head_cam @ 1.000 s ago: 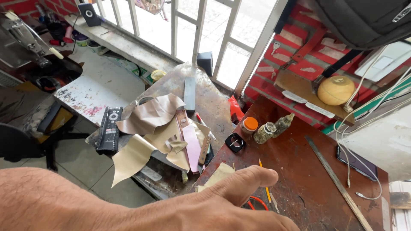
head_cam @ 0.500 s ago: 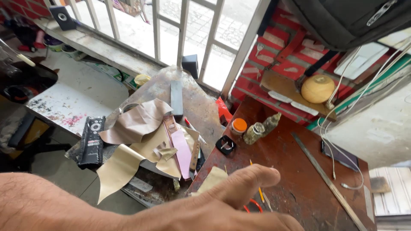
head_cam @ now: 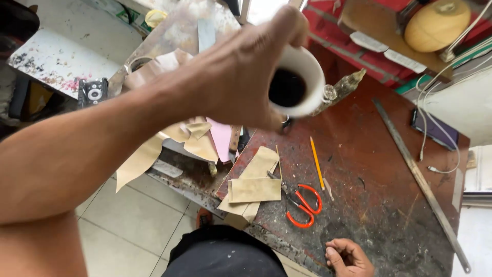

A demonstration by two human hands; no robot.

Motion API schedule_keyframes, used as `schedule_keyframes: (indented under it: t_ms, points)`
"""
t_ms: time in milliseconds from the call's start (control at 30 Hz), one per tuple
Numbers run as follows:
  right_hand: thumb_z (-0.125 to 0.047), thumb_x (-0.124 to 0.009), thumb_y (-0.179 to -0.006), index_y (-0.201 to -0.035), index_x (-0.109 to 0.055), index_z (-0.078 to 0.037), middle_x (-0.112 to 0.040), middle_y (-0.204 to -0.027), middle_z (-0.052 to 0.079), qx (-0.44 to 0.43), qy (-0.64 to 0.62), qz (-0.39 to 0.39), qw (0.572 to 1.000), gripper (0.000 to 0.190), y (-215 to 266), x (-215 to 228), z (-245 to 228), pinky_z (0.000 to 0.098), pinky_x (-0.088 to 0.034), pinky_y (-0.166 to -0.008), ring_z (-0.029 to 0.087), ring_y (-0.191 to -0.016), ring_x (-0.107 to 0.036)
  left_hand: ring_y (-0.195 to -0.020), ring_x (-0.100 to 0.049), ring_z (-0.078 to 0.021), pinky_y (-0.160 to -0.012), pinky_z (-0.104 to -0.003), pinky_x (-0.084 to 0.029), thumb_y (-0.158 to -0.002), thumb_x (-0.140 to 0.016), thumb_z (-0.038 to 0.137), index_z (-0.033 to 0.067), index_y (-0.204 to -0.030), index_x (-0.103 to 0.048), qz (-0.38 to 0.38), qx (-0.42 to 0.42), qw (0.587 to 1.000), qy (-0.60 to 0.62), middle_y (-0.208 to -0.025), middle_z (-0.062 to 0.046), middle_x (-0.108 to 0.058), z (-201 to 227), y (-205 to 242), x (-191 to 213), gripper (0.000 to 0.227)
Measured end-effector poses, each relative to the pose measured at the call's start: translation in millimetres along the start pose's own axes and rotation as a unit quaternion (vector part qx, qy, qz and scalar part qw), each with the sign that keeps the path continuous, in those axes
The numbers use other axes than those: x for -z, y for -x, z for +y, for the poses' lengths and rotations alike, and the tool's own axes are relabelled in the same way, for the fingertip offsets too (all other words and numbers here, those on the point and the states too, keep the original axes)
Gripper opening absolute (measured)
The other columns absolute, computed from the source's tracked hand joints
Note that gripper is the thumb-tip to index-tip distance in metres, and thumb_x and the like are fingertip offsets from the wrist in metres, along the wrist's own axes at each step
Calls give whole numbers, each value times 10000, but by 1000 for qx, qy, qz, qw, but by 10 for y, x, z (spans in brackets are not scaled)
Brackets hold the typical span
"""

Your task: The person uses a metal ruler and a utility knife to cut a piece of beige material on a workbench. They measure and score the material, then separate the cut piece by hand. The person then picks up the cut piece and places it on a pile of other cut materials.

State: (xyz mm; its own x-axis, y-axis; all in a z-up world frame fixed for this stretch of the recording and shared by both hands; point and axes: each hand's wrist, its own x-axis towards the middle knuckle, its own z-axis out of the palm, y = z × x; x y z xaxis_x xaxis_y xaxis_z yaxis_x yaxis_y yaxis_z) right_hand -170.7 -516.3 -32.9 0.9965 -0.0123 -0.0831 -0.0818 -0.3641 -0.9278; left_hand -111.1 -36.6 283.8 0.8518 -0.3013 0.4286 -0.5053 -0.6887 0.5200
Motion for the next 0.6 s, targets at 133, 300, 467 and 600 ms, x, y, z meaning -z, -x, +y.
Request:
schedule_keyframes:
  t_ms: [133,300,467,600]
  points:
    - [47,-741,-846,-1003,-724,49,-749,-877,169,7,-26,-4,1000,158,52,-38,-164,283,-564,-534,189,-644,-659,-842,-628,-329,-552,-373,-534,-643,-932,120,76,-1201,-326,34,97,993,-56,-1000,-178,-585,-911,-115,-461,825]
    - [36,-741,-847,-999,-730,52,-745,-871,162,10,-22,-5,1000,153,60,-55,-264,284,-576,-523,196,-649,-665,-942,-635,-319,-695,-320,-616,-651,-822,-11,82,-1229,-341,63,251,966,-22,-1066,-182,-526,-1780,-103,-959,757]
    - [-25,-765,-812,-909,-732,-24,-750,-898,104,31,-37,-51,998,102,43,8,-318,272,-661,-519,142,-695,-680,-1224,-514,-398,-1057,-375,-414,-611,-737,385,37,-1179,-644,102,248,951,-156,-1350,-253,-494,-3204,-22,-1688,673]
    - [-125,-753,-850,-893,-744,-81,-729,-808,24,71,14,-69,995,62,-8,63,-594,254,-524,-529,113,-537,-654,-1075,-522,-340,-917,-392,-441,-654,-783,354,50,-1207,-546,91,258,956,-104,-1250,-202,-504,-2803,62,-1571,674]
